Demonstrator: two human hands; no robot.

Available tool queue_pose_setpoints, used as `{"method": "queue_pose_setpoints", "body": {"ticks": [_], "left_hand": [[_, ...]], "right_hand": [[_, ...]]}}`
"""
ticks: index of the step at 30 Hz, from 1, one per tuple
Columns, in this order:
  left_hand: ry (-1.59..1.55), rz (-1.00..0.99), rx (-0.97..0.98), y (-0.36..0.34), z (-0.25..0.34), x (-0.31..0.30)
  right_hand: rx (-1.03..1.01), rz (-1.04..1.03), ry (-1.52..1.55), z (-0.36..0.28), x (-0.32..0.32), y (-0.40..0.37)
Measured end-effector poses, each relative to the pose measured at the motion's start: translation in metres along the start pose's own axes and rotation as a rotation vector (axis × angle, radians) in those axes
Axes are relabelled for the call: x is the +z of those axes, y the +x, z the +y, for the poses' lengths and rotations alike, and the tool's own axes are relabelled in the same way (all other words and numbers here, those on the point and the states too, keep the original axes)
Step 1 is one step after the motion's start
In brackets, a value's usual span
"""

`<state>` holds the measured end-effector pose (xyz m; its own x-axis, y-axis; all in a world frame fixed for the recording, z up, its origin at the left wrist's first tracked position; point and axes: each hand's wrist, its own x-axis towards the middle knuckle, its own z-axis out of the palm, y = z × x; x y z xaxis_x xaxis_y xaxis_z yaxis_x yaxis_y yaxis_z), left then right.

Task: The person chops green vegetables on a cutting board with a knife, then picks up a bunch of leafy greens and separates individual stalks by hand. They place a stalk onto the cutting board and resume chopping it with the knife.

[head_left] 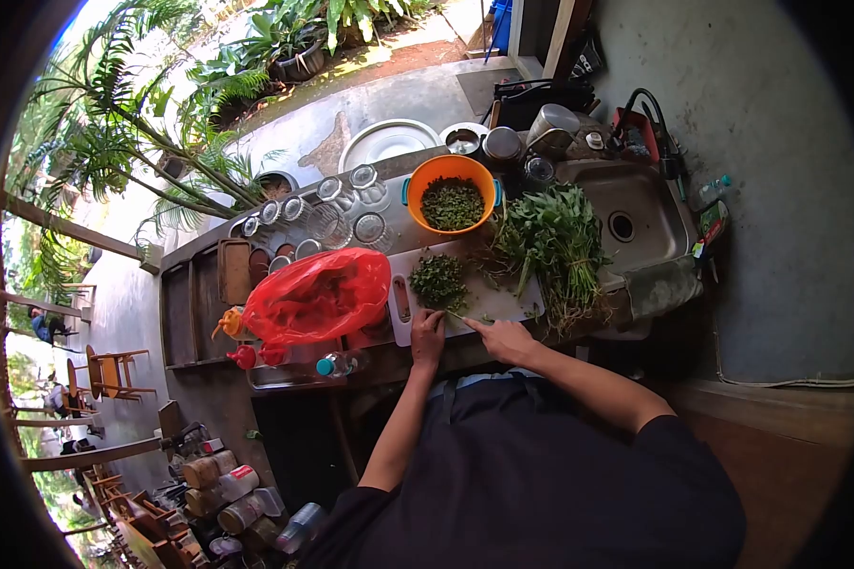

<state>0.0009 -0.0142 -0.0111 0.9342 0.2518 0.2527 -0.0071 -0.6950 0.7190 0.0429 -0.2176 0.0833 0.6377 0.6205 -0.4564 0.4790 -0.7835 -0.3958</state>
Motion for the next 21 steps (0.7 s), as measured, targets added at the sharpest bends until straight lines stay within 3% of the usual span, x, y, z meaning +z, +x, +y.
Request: {"method": "queue_pose_setpoints", "body": {"ticks": [11, 21], "left_hand": [[-0.022, -0.014, -0.009, 0.002, 0.001, -0.002], [-0.025, -0.026, -0.059, 0.001, 0.001, -0.003]], "right_hand": [[-0.02, 0.148, -0.008, 0.014, 0.041, 0.01], [0.02, 0.076, 0.003, 0.025, 0.034, -0.015]]}}
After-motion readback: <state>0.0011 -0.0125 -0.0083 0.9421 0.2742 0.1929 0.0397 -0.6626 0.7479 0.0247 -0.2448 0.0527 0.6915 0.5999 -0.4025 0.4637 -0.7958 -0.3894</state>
